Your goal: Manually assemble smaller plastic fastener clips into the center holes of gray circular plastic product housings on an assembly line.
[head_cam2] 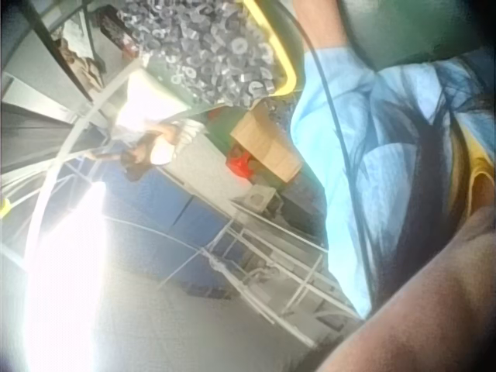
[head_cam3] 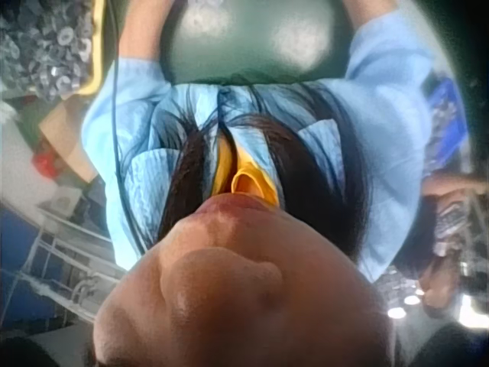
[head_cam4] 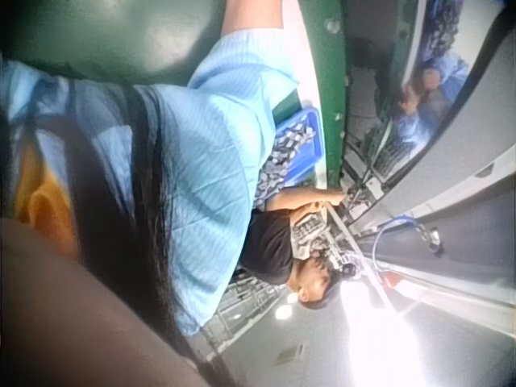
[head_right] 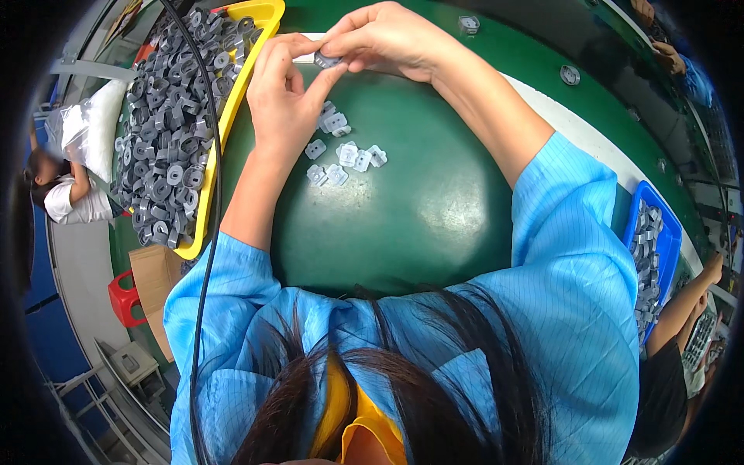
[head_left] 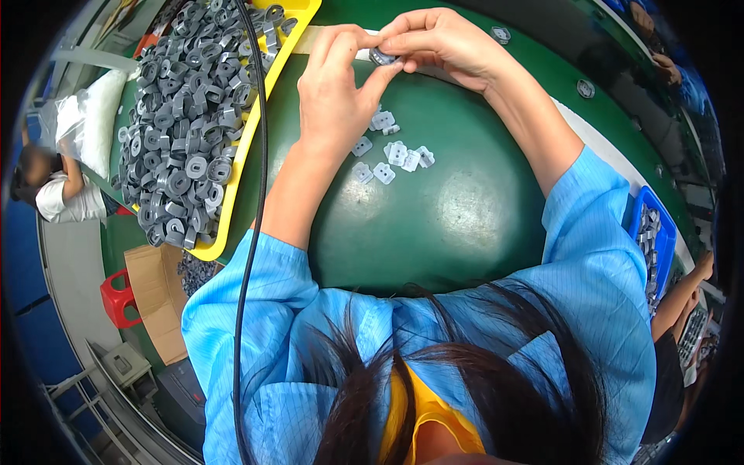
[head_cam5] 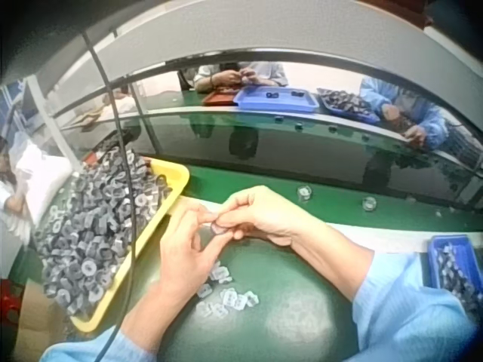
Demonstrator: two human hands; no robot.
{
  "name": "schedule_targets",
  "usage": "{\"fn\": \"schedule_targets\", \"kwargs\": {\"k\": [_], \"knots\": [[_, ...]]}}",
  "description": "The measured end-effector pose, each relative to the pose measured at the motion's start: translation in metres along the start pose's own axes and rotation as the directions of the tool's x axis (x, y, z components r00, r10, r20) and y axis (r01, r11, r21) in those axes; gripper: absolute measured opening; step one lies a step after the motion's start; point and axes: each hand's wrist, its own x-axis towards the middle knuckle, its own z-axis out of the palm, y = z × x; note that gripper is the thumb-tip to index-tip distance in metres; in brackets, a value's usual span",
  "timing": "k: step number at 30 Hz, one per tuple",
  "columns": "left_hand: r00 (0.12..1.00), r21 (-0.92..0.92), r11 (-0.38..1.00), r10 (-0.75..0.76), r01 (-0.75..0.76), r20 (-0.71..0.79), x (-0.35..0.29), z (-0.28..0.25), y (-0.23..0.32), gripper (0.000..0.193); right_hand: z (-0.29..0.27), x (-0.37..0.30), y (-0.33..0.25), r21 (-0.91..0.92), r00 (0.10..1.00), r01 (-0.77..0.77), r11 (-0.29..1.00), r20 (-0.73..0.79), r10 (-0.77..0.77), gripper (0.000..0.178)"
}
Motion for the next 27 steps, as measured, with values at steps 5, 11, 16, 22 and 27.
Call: {"fn": "schedule_targets", "kwargs": {"k": [5,11,16,22,27], "knots": [[0.987,-0.158,0.986,0.069,-0.046,0.148,0.003,-0.003,-0.009,0.034,-0.009,-0.014,-0.019,-0.159,0.987,-0.021,0.987,0.154,0.045,0.014],[0.990,-0.140,0.987,0.097,-0.083,0.098,0.005,-0.013,-0.009,0.033,0.019,-0.020,-0.026,-0.623,0.935,0.251,0.741,-0.043,-0.353,0.020],[0.999,-0.285,0.957,0.043,-0.049,-0.027,0.013,-0.007,0.005,0.032,0.002,-0.020,-0.035,-0.026,0.985,0.147,0.989,0.092,-0.144,0.017],[0.998,-0.352,0.935,-0.047,0.034,-0.029,0.005,-0.010,0.003,0.035,0.017,-0.021,-0.033,0.077,0.982,0.147,0.986,0.110,-0.155,0.018],[1.000,-0.377,0.926,0.022,-0.012,0.022,0.005,-0.009,0.012,0.037,0.008,-0.014,-0.011,0.418,0.937,-0.007,0.908,0.320,-0.140,0.012]]}}
